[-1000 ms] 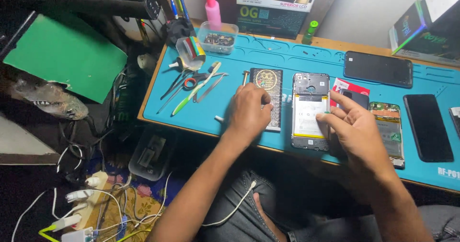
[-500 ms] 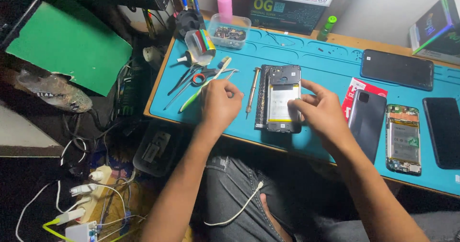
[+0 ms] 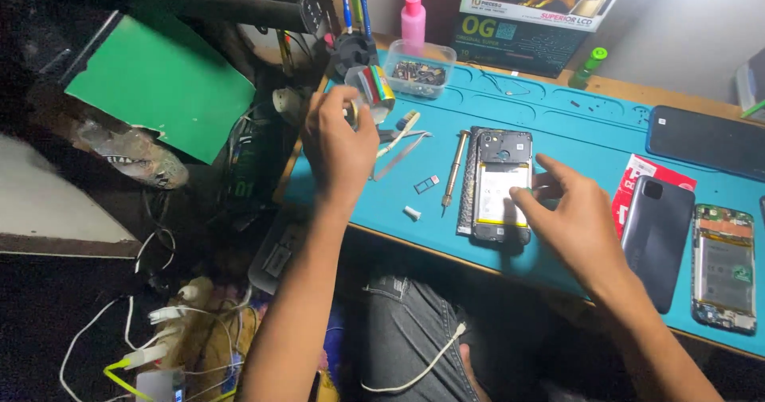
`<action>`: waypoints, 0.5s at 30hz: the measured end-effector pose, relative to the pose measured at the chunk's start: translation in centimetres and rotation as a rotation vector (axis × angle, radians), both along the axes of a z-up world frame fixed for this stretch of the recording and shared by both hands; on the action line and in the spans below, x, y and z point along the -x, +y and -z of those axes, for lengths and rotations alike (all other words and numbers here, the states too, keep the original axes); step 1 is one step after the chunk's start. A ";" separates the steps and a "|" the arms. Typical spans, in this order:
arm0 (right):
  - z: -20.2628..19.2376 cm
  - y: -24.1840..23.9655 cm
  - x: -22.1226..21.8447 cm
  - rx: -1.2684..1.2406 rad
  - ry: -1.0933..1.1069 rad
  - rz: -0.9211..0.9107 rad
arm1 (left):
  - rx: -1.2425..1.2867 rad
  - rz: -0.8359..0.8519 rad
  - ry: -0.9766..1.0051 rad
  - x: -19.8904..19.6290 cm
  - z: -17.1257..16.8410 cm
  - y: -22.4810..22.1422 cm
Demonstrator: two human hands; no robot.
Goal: Installing a new battery into a mobile phone chassis and cleaning the components.
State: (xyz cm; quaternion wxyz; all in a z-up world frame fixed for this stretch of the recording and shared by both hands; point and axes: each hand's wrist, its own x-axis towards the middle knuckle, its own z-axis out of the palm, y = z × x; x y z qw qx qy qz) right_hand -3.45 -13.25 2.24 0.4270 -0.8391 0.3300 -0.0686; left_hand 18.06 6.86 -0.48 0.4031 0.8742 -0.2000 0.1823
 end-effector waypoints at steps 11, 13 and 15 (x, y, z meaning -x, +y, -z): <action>-2.5 0.5 0.0 -0.070 0.177 0.063 | 0.090 0.057 0.320 -4.5 1.9 3.8; -2.4 0.5 0.6 -0.084 0.167 0.065 | 0.117 0.056 0.219 -4.0 1.8 4.0; -2.6 0.4 0.6 -0.123 0.106 0.065 | 0.029 0.061 -0.036 -3.2 0.0 4.1</action>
